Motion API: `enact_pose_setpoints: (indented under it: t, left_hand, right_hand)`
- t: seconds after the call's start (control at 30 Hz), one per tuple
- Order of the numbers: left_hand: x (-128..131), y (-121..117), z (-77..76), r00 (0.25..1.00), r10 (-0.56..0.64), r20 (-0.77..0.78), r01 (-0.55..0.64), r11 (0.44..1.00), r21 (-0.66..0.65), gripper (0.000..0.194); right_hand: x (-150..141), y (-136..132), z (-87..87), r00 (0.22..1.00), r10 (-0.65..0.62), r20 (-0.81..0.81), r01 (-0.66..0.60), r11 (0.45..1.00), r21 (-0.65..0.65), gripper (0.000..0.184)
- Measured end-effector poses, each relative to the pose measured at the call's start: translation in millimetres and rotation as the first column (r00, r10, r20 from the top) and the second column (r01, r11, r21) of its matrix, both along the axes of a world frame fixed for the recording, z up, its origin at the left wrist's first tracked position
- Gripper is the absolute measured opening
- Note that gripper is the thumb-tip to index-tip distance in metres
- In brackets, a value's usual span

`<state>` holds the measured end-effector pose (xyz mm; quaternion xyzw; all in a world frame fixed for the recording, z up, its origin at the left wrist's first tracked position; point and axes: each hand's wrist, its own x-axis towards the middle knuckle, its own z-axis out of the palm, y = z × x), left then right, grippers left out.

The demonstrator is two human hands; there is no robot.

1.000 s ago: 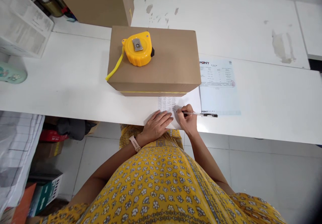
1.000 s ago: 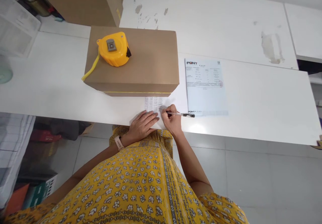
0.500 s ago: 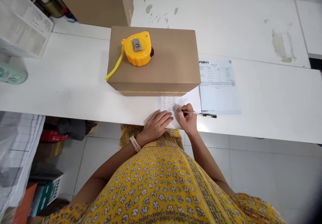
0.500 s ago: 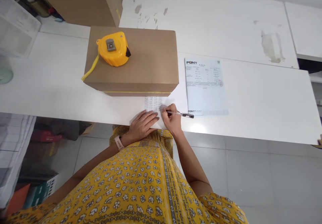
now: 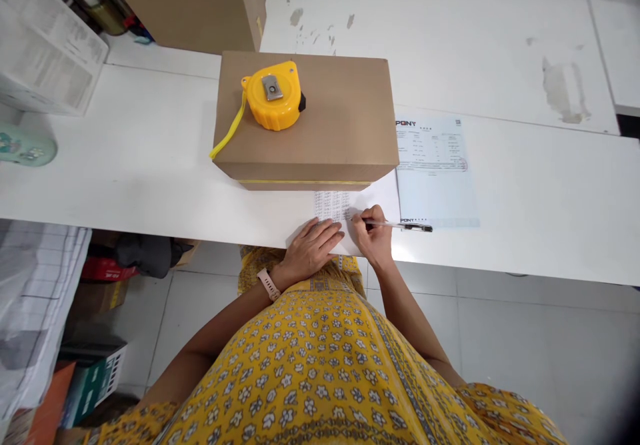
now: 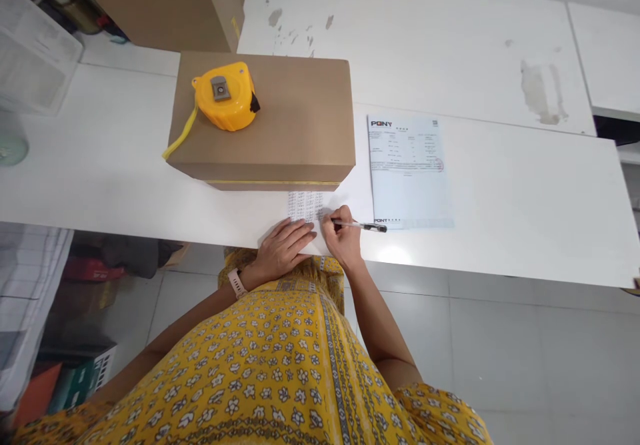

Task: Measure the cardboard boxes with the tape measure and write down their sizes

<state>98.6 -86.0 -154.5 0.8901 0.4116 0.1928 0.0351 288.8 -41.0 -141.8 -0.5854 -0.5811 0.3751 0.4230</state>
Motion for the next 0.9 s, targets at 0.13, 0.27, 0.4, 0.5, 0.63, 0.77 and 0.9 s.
enact_pose_setpoints:
  t: [0.13,0.27,0.4,0.5,0.63,0.77,0.9]
  left_hand:
    - [0.1,-0.1,-0.1,1.000,0.002,0.004,-0.002,1.000,0.001,0.042]
    - [0.0,-0.4,-0.4,1.000,0.007,0.000,-0.007,1.000,-0.003,0.042]
    - [-0.4,-0.5,-0.7,1.000,-0.001,0.001,0.001,0.999,-0.033,0.043]
    - [-0.5,-0.5,-0.5,1.000,-0.004,-0.004,0.004,0.999,-0.042,0.043]
    - [-0.4,-0.5,-0.4,1.000,0.001,0.000,-0.001,1.000,-0.009,0.042]
    - [-0.7,-0.6,-0.4,1.000,-0.005,-0.005,0.005,1.000,-0.017,0.043]
    - [-1.0,-0.5,-0.5,1.000,-0.004,-0.006,0.004,0.999,-0.040,0.043]
  right_hand:
    - [0.9,0.4,-2.4,1.000,-0.014,0.013,0.014,1.000,0.011,0.022]
    - [0.7,0.5,-2.4,1.000,-0.004,0.018,0.003,1.000,0.016,0.022]
    - [-0.2,0.5,-1.0,1.000,-0.003,0.010,0.003,1.000,0.014,0.023]
    - [-0.2,0.6,-0.6,1.000,-0.025,0.006,0.025,1.000,0.018,0.024]
    - [0.3,0.7,-0.5,0.999,-0.033,0.006,0.033,0.999,0.013,0.022]
    - [0.1,0.7,0.5,0.999,-0.032,0.014,0.032,0.999,0.011,0.022]
    - [-0.5,0.9,1.1,0.999,-0.038,0.009,0.038,0.999,0.026,0.023]
